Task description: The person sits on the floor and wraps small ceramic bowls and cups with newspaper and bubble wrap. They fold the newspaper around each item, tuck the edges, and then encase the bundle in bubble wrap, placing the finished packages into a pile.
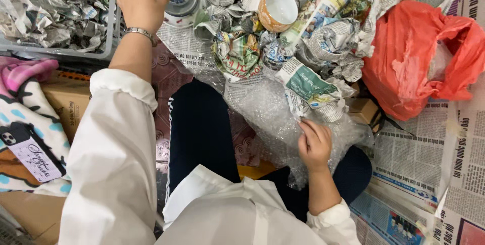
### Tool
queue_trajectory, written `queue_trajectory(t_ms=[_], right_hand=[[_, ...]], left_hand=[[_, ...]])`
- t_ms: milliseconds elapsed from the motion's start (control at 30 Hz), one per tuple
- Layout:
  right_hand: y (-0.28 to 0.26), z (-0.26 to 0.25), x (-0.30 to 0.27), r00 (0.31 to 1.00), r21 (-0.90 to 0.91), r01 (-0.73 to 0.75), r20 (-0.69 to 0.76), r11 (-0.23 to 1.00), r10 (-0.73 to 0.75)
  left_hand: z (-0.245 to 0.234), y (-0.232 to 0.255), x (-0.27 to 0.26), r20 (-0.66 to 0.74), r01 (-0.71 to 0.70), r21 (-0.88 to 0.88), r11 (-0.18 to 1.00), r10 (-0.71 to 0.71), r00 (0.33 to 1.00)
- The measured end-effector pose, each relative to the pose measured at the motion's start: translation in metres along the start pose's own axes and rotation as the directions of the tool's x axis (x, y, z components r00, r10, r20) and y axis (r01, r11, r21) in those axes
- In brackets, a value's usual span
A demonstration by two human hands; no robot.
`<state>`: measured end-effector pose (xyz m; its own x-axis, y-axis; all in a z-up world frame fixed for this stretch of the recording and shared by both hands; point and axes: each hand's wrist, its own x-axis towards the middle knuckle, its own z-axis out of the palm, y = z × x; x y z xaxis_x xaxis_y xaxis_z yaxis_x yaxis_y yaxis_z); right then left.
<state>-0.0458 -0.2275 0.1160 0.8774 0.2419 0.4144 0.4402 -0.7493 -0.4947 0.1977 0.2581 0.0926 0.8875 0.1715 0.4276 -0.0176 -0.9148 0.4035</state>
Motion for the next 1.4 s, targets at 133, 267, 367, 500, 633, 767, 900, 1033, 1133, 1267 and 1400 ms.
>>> queue_trajectory(t_ms=[133, 267, 367, 500, 633, 767, 900, 1033, 1133, 1267, 1400], right_hand=[[0.002, 0.001, 0.000, 0.998, 0.031, -0.052, -0.022, 0.998, 0.053], [0.005, -0.001, -0.004, 0.987, 0.104, -0.150, -0.044, 0.983, 0.155], [0.006, 0.001, -0.007, 0.974, 0.158, -0.192, -0.090, 0.969, 0.207], [0.009, 0.003, -0.011, 0.967, 0.141, -0.212, -0.111, 0.967, 0.228], [0.022, 0.012, -0.025, 0.959, 0.258, -0.240, -0.087, 0.936, 0.270], [0.061, 0.034, -0.060, 0.967, 0.737, -0.254, 0.172, 0.627, 0.189], [0.097, 0.068, -0.108, 0.806, 0.646, -0.586, 0.524, 0.489, 0.275], [0.107, 0.076, -0.124, 0.809, 0.738, -0.587, 0.523, 0.332, 0.269], [0.101, 0.066, -0.115, 0.868, 0.829, -0.476, 0.389, 0.294, 0.310], [0.085, 0.057, -0.090, 0.748, 0.671, -0.656, 0.515, 0.345, 0.420], [0.068, 0.051, -0.071, 0.777, 0.652, -0.613, 0.393, 0.447, 0.492]], left_hand=[[0.014, -0.005, 0.003, 0.055, -0.054, 0.076, 0.996, 0.050, 0.997], [0.024, -0.011, 0.006, 0.028, -0.078, 0.065, 0.995, 0.077, 0.997], [0.024, -0.009, 0.011, -0.030, 0.024, 0.054, 0.998, -0.022, 0.999], [0.003, 0.018, 0.017, -0.266, 0.033, -0.211, 0.977, -0.090, 0.960], [-0.043, 0.087, -0.043, -0.362, -0.208, -0.344, 0.916, 0.076, 0.929], [-0.051, 0.193, -0.171, 0.472, 0.119, -0.331, 0.936, 0.055, 0.880], [-0.018, 0.256, -0.233, 0.353, 0.159, -0.864, 0.477, 0.351, 0.867], [0.008, 0.262, -0.234, 0.507, 0.332, -0.814, 0.477, 0.304, 0.807], [0.014, 0.251, -0.234, 0.472, 0.204, -0.816, 0.541, 0.421, 0.774], [0.013, 0.245, -0.245, 0.431, 0.057, -0.818, 0.573, 0.544, 0.720], [0.028, 0.243, -0.254, 0.369, 0.166, -0.907, 0.387, 0.543, 0.754]])
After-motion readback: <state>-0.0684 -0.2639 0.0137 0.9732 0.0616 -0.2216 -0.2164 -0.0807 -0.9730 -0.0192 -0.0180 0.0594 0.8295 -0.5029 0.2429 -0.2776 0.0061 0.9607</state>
